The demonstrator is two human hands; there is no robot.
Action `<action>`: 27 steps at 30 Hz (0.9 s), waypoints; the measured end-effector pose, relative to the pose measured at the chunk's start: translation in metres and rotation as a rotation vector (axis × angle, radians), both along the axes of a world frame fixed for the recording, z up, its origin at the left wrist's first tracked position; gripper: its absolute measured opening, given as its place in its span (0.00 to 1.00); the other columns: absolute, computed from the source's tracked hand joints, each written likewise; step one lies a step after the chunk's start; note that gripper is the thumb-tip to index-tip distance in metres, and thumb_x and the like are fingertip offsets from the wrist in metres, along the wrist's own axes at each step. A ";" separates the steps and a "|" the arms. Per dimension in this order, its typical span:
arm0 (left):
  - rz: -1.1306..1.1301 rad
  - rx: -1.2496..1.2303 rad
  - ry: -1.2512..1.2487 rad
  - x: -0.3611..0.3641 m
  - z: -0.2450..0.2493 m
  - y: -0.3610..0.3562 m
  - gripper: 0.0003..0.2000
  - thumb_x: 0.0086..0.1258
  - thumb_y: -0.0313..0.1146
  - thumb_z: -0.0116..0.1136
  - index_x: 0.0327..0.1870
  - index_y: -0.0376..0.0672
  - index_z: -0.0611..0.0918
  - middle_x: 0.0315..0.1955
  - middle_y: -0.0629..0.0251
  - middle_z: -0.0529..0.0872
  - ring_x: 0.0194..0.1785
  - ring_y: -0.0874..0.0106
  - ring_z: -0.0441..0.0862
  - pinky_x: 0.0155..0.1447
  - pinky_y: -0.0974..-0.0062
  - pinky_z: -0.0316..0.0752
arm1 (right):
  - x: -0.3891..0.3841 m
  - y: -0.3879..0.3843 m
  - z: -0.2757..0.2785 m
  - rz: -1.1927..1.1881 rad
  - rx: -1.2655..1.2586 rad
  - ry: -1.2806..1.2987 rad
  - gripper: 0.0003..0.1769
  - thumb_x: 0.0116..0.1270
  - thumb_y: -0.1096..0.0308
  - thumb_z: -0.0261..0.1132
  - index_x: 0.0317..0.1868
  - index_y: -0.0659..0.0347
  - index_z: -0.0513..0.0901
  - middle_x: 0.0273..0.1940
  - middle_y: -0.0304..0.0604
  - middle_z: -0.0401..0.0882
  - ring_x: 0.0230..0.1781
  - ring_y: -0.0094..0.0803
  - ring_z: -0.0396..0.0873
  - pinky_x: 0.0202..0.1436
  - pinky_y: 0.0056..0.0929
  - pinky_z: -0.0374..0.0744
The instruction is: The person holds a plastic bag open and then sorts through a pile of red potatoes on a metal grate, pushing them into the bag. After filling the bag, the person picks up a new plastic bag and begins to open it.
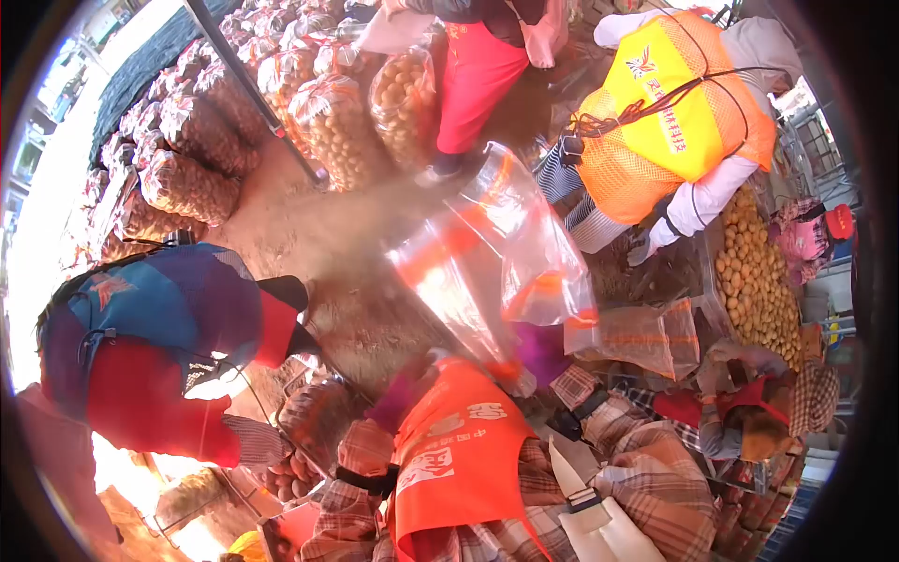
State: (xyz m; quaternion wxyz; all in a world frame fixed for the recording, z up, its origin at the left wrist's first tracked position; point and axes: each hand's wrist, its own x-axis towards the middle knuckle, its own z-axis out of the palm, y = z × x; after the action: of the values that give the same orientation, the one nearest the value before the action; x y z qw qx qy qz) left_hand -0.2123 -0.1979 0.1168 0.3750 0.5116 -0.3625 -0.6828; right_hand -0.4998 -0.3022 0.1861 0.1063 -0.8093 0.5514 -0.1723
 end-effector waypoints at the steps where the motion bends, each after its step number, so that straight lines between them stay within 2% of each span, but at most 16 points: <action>1: -0.062 0.019 0.149 -0.010 0.006 -0.026 0.36 0.79 0.42 0.59 0.80 0.38 0.55 0.58 0.57 0.80 0.51 0.68 0.83 0.50 0.73 0.80 | 0.002 -0.008 0.003 0.040 0.053 -0.031 0.13 0.61 0.57 0.71 0.40 0.56 0.87 0.33 0.44 0.85 0.30 0.44 0.83 0.35 0.48 0.78; 3: -0.132 0.026 0.296 -0.037 0.039 -0.068 0.36 0.79 0.41 0.59 0.79 0.38 0.55 0.60 0.57 0.79 0.49 0.68 0.84 0.48 0.74 0.82 | 0.002 -0.009 -0.015 0.077 0.092 -0.063 0.14 0.63 0.57 0.71 0.45 0.56 0.87 0.35 0.43 0.86 0.31 0.42 0.83 0.36 0.48 0.79; 5: 0.128 0.329 0.351 -0.070 0.106 -0.091 0.26 0.80 0.37 0.55 0.74 0.36 0.68 0.57 0.58 0.82 0.60 0.61 0.80 0.65 0.70 0.75 | 0.004 0.006 -0.077 0.131 0.341 -0.711 0.13 0.60 0.60 0.71 0.44 0.53 0.86 0.32 0.42 0.82 0.35 0.43 0.79 0.38 0.45 0.76; 6: 0.119 0.324 0.356 -0.084 0.105 -0.101 0.26 0.80 0.37 0.55 0.74 0.36 0.68 0.57 0.58 0.82 0.60 0.61 0.80 0.65 0.70 0.75 | 0.037 0.013 0.077 -0.046 0.603 -0.791 0.13 0.58 0.63 0.70 0.45 0.53 0.86 0.39 0.43 0.82 0.39 0.44 0.78 0.43 0.43 0.77; 7: -0.007 0.353 0.236 -0.095 0.097 -0.114 0.20 0.77 0.35 0.58 0.65 0.37 0.74 0.48 0.62 0.84 0.48 0.68 0.82 0.52 0.73 0.77 | 0.032 0.014 0.075 -0.052 0.591 -0.789 0.13 0.58 0.63 0.70 0.45 0.53 0.86 0.39 0.43 0.82 0.39 0.44 0.78 0.43 0.43 0.77; 8: -0.135 0.376 0.112 -0.104 0.085 -0.126 0.13 0.75 0.33 0.60 0.55 0.37 0.81 0.39 0.65 0.86 0.36 0.75 0.83 0.39 0.77 0.79 | 0.024 0.017 0.070 0.195 0.232 -0.385 0.15 0.58 0.64 0.70 0.46 0.54 0.85 0.42 0.43 0.81 0.41 0.44 0.79 0.45 0.44 0.78; 9: -0.151 0.368 0.106 -0.111 0.048 -0.130 0.13 0.75 0.33 0.60 0.55 0.37 0.81 0.39 0.65 0.86 0.36 0.75 0.83 0.39 0.77 0.79 | 0.018 0.023 0.067 0.412 -0.122 0.030 0.16 0.57 0.65 0.70 0.48 0.54 0.85 0.45 0.43 0.81 0.43 0.44 0.80 0.47 0.44 0.78; 10: -0.023 0.112 -0.028 -0.118 -0.004 -0.129 0.10 0.74 0.32 0.60 0.51 0.38 0.83 0.35 0.67 0.85 0.35 0.76 0.82 0.38 0.77 0.79 | 0.011 0.030 0.066 0.397 -0.130 0.029 0.16 0.57 0.65 0.70 0.48 0.54 0.85 0.45 0.43 0.81 0.43 0.44 0.80 0.47 0.44 0.78; 11: 0.108 -0.144 -0.154 -0.119 0.040 -0.139 0.07 0.74 0.31 0.60 0.46 0.38 0.85 0.30 0.69 0.84 0.35 0.76 0.82 0.38 0.77 0.78 | -0.001 0.038 0.066 0.432 -0.219 -0.048 0.18 0.56 0.64 0.69 0.49 0.54 0.84 0.48 0.44 0.81 0.47 0.44 0.81 0.51 0.45 0.79; 12: 0.109 0.270 -0.108 -0.115 0.084 -0.145 0.07 0.74 0.30 0.59 0.48 0.39 0.85 0.33 0.70 0.85 0.35 0.77 0.82 0.38 0.77 0.77 | -0.012 0.044 0.066 0.465 -0.300 -0.125 0.21 0.56 0.64 0.69 0.51 0.54 0.83 0.50 0.46 0.80 0.50 0.45 0.81 0.55 0.45 0.80; 13: 0.181 -0.191 0.177 -0.113 0.086 -0.155 0.08 0.76 0.31 0.59 0.49 0.40 0.85 0.35 0.72 0.85 0.34 0.78 0.81 0.37 0.77 0.75 | -0.021 0.048 0.065 0.481 -0.306 -0.164 0.20 0.56 0.63 0.69 0.51 0.54 0.83 0.50 0.46 0.80 0.51 0.45 0.81 0.56 0.45 0.80; 15: 0.050 0.096 0.119 -0.124 0.098 -0.147 0.08 0.78 0.31 0.49 0.45 0.40 0.82 0.33 0.58 0.84 0.37 0.59 0.82 0.45 0.61 0.77 | -0.037 0.047 0.054 0.488 -0.215 -0.214 0.20 0.57 0.62 0.68 0.51 0.54 0.83 0.50 0.46 0.80 0.51 0.45 0.81 0.56 0.45 0.80; 18: -0.062 -0.352 -0.087 -0.143 0.080 -0.139 0.06 0.76 0.28 0.51 0.43 0.42 0.82 0.36 0.61 0.83 0.39 0.62 0.81 0.47 0.61 0.76 | -0.068 0.031 0.022 0.231 0.111 -0.445 0.20 0.58 0.60 0.68 0.51 0.54 0.83 0.50 0.46 0.81 0.51 0.45 0.81 0.56 0.46 0.79; 21: 0.003 -0.386 0.205 -0.151 0.092 -0.128 0.17 0.78 0.33 0.60 0.61 0.34 0.81 0.53 0.65 0.88 0.54 0.73 0.85 0.59 0.73 0.81 | -0.103 -0.010 -0.033 -0.421 0.485 -0.742 0.20 0.59 0.58 0.67 0.51 0.54 0.83 0.51 0.47 0.81 0.52 0.45 0.81 0.57 0.47 0.79; 22: -0.071 -0.319 0.534 -0.140 0.178 -0.136 0.18 0.77 0.30 0.60 0.64 0.35 0.79 0.60 0.60 0.86 0.60 0.69 0.84 0.63 0.68 0.81 | -0.118 -0.026 -0.050 -0.555 0.565 -0.795 0.20 0.60 0.57 0.67 0.51 0.54 0.83 0.51 0.47 0.81 0.52 0.45 0.81 0.57 0.47 0.79; 27: 0.086 -0.277 0.266 -0.096 0.180 -0.123 0.16 0.77 0.31 0.59 0.63 0.39 0.81 0.56 0.61 0.87 0.55 0.66 0.87 0.58 0.62 0.84 | -0.119 -0.080 -0.112 -0.726 0.852 -0.940 0.20 0.62 0.54 0.66 0.51 0.54 0.83 0.51 0.47 0.81 0.53 0.46 0.81 0.58 0.48 0.79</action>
State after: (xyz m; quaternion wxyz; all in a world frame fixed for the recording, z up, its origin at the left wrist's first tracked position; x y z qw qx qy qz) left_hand -0.3085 -0.3210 0.2970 0.5154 0.3754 -0.3779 -0.6713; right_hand -0.6189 -0.3826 0.0737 0.5737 -0.3046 0.7002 -0.2963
